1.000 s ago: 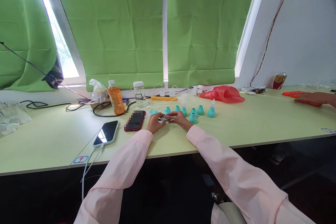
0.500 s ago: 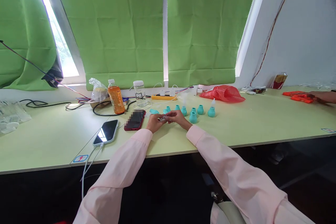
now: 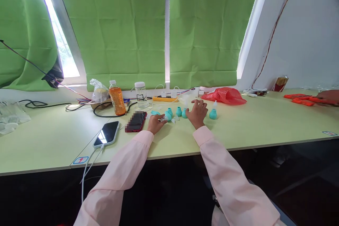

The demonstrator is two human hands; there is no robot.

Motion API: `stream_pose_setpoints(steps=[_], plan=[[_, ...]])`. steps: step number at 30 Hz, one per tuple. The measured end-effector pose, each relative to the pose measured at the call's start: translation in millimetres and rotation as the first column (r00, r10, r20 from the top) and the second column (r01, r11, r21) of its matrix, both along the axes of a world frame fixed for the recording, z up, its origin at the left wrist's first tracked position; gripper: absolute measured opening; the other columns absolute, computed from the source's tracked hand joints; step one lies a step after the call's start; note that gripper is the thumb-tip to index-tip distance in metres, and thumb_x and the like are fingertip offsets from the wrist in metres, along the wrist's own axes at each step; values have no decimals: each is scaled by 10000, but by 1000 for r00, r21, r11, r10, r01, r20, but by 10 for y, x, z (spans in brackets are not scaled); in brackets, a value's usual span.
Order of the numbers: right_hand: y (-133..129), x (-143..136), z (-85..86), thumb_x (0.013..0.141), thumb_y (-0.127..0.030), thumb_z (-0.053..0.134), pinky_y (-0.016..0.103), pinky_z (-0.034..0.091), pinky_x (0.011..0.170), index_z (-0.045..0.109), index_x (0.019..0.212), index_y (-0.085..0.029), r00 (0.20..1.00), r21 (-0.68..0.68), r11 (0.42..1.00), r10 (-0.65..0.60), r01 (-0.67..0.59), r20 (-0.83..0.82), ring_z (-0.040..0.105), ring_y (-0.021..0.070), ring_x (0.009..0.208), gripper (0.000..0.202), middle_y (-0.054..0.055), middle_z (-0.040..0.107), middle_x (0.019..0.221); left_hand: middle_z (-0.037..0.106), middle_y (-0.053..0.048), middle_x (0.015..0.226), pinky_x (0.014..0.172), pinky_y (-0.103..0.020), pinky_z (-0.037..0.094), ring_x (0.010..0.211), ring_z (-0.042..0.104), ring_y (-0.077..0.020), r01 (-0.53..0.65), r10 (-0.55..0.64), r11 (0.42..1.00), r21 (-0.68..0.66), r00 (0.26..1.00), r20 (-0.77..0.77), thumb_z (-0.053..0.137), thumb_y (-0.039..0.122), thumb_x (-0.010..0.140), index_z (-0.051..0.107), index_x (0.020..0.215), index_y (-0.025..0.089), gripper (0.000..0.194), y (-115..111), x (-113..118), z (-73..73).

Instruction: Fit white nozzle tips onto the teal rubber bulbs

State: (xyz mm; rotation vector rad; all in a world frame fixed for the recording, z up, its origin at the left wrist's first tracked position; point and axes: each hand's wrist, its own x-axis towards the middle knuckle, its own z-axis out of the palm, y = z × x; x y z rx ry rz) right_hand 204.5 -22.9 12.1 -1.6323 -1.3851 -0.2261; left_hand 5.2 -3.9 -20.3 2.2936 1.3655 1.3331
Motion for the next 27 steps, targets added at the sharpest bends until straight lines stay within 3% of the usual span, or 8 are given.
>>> stream_pose_setpoints(steps=[2,6,10,14,16,20,23,27], plan=[[9,29,-50,631,-166,539,420,332,713,493,954,-139,997,-117,992,-35,42,67,384,322,976,328,156,472,991,669,-69,768,584,-265,483,617,576,-150,8,-8,1000,16,1000,-10,646,264,645,668,908,143,290,-11,7,12],[45,55,-148,528,-64,597,329,363,617,548,768,-149,994,-221,975,50,-28,93,439,304,903,260,116,520,827,604,-63,805,596,-266,473,679,563,-161,-20,22,998,58,999,-33,627,324,668,667,894,155,286,-14,5,29],[76,75,-147,540,-22,565,339,375,625,559,772,-120,993,-209,974,101,-87,56,467,299,884,251,140,535,839,538,-51,833,638,-280,450,736,544,-176,-59,64,995,82,996,-58,626,285,672,647,940,169,293,11,-15,18],[90,42,-96,600,-79,558,342,394,694,559,756,-132,960,-124,952,280,-279,-10,513,232,820,165,101,573,805,544,-33,775,613,-269,429,663,539,-158,-47,53,996,70,995,-86,618,267,680,646,930,163,272,22,-21,12],[79,-16,-85,626,-152,580,306,416,692,557,787,-152,907,-70,904,419,-421,-39,532,190,781,163,68,590,820,560,-36,755,620,-268,422,660,538,-160,-49,55,996,70,995,-80,608,287,693,638,944,152,287,20,-18,19],[25,-177,-124,611,-270,627,253,454,586,565,820,-177,745,-20,747,660,-664,-95,559,153,703,237,31,608,784,593,-41,757,617,-255,416,646,537,-150,-66,68,996,67,997,-33,556,317,741,586,1026,152,331,8,-16,36],[-9,-278,-175,563,-283,668,236,451,544,575,823,-179,641,-40,642,757,-766,-126,571,155,712,295,25,612,766,596,-36,741,586,-238,411,614,538,-136,-61,61,996,58,998,8,486,315,791,518,1112,162,357,-10,-15,43],[-30,-349,-228,533,-280,697,223,437,542,542,950,-178,565,-94,558,807,-825,-170,581,162,781,456,42,622,838,598,-19,720,575,-220,414,628,551,-126,13,-15,999,39,999,44,415,311,834,466,1149,190,341,-42,0,49]])
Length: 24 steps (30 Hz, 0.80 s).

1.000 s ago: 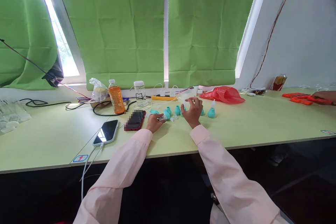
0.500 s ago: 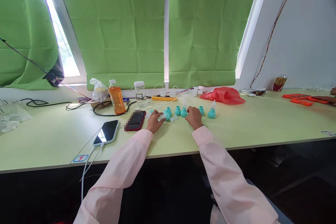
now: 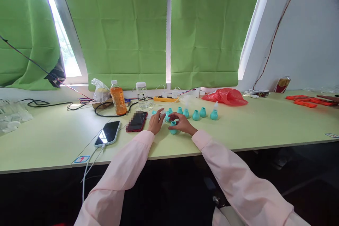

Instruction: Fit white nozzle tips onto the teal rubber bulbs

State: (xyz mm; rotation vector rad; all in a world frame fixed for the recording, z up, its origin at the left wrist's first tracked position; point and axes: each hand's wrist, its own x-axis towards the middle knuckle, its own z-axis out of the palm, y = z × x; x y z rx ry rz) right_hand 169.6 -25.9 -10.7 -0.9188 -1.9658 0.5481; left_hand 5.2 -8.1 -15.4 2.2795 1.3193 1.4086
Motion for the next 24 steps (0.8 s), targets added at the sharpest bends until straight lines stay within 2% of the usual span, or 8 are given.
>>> stream_pose_setpoints(steps=[6,10,14,17,20,24], plan=[[-3,-24,-55,476,-258,733,273,439,619,565,948,-161,990,-84,995,71,-61,118,598,158,680,511,20,641,723,573,-22,776,569,-212,423,706,540,-134,106,-103,994,-28,991,89,516,354,763,569,951,186,257,-34,21,41],[-3,-44,-89,464,-257,728,294,426,675,577,875,-165,983,-67,997,48,-37,176,584,155,676,447,-2,636,686,540,-5,720,573,-217,426,687,530,-127,181,-164,981,-73,968,189,573,363,708,588,900,177,268,-28,25,71],[8,-67,-102,535,-287,675,268,418,623,541,879,-162,980,-18,998,-61,66,187,566,139,646,390,-12,628,697,551,7,631,518,-219,446,605,557,-119,310,-246,934,-176,918,312,560,400,702,556,922,147,335,-15,33,86],[33,-68,-91,614,-296,606,266,400,610,552,755,-164,962,36,984,-175,172,208,550,144,652,200,6,617,702,602,-18,642,553,-251,486,591,591,-127,405,-290,881,-245,871,396,582,421,679,546,915,123,382,-33,30,105],[47,-69,-81,657,-230,539,284,374,630,553,646,-169,928,100,961,-275,258,252,538,175,694,63,28,605,676,643,-42,665,613,-300,517,602,618,-142,480,-318,828,-289,827,463,622,431,641,548,918,112,429,-66,25,126],[28,-85,-85,684,-181,488,284,344,611,566,702,-167,879,166,929,-368,331,302,535,196,712,81,57,612,715,664,-61,662,664,-346,530,614,637,-167,531,-319,785,-318,787,528,682,426,577,562,933,91,504,-94,26,142]])
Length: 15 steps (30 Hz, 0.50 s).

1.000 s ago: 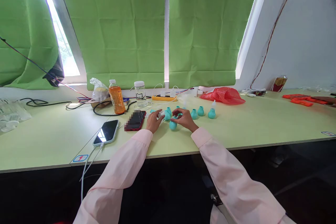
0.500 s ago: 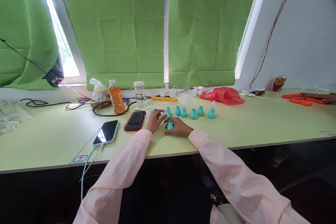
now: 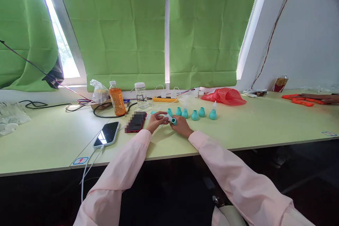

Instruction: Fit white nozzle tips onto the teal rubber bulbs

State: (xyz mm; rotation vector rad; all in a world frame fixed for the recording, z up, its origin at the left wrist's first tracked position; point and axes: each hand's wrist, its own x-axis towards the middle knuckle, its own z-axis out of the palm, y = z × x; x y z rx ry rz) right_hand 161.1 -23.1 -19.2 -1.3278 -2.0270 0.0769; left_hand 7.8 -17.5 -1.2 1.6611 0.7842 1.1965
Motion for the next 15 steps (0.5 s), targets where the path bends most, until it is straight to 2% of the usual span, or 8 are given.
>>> stream_pose_setpoints(steps=[4,9,12,15], plan=[[-13,-7,-14,709,-213,499,280,325,594,565,767,-180,995,13,997,-82,81,51,539,212,725,93,74,624,761,673,-78,671,671,-357,533,609,639,-176,-7,8,999,-33,999,31,709,434,533,606,875,74,507,-6,6,2],[-4,-10,-30,667,-213,533,293,315,561,548,777,-174,986,17,989,-146,145,77,542,233,677,117,95,606,698,672,-64,662,605,-326,539,550,617,-156,-37,39,999,-35,999,35,752,394,471,657,747,85,425,-3,18,4],[-15,-31,-34,638,-202,521,293,325,556,515,879,-158,988,38,990,-139,137,64,541,223,660,246,81,586,707,668,-51,649,557,-313,539,492,591,-133,-73,75,997,-37,996,51,766,372,447,662,752,85,432,-1,17,12],[-28,-55,-35,615,-206,501,291,348,552,450,980,-140,993,74,992,-109,106,37,534,207,651,375,61,564,748,665,-46,658,569,-317,547,516,597,-134,-103,107,993,-52,990,88,763,371,455,652,818,82,477,-2,6,25]])
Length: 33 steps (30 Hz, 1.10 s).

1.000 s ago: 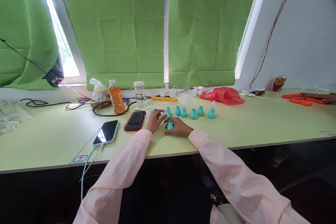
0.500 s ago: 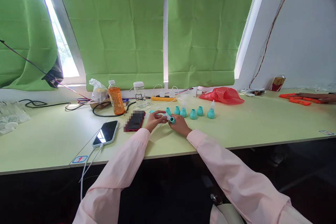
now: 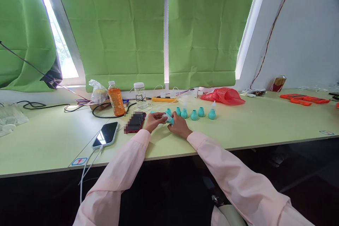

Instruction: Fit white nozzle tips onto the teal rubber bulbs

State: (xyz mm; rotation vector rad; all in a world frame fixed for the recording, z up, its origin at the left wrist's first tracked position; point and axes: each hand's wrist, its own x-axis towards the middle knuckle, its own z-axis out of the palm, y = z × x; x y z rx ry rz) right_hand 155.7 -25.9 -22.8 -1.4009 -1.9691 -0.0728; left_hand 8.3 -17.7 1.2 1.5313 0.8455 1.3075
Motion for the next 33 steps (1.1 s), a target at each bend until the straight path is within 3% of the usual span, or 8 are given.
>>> stream_pose_setpoints(steps=[8,15,25,29,33], plan=[[19,55,11,655,-186,459,318,402,690,449,944,-152,990,155,980,131,-121,-56,509,223,894,291,92,536,942,640,-35,594,556,-305,540,529,601,-138,-17,20,999,-43,998,61,768,318,467,620,766,83,407,22,-47,20],[61,116,-26,642,-150,473,325,395,694,487,926,-165,970,183,957,239,-226,-50,520,228,866,285,77,557,914,626,-34,565,538,-315,531,528,606,-150,76,-70,992,-105,996,57,773,277,472,575,668,97,331,40,-121,26],[45,85,-34,558,-127,471,318,382,683,491,836,-163,931,81,953,302,-292,-205,510,197,763,282,44,546,808,638,-27,580,627,-366,538,578,623,-164,170,-164,972,-163,985,53,809,244,387,585,681,93,400,94,-175,-10],[69,84,-4,522,-155,503,290,379,637,480,751,-172,893,-26,941,312,-338,-324,492,167,700,231,12,530,747,647,-37,583,625,-351,536,565,618,-154,185,-182,968,-172,983,28,816,231,370,593,683,82,413,106,-178,-31],[81,108,66,476,-155,563,245,357,558,454,697,-182,847,-179,894,302,-411,-438,463,132,637,248,-25,484,678,649,-40,583,620,-349,534,566,622,-164,205,-207,965,-166,978,2,822,239,346,595,684,81,437,98,-173,-32]])
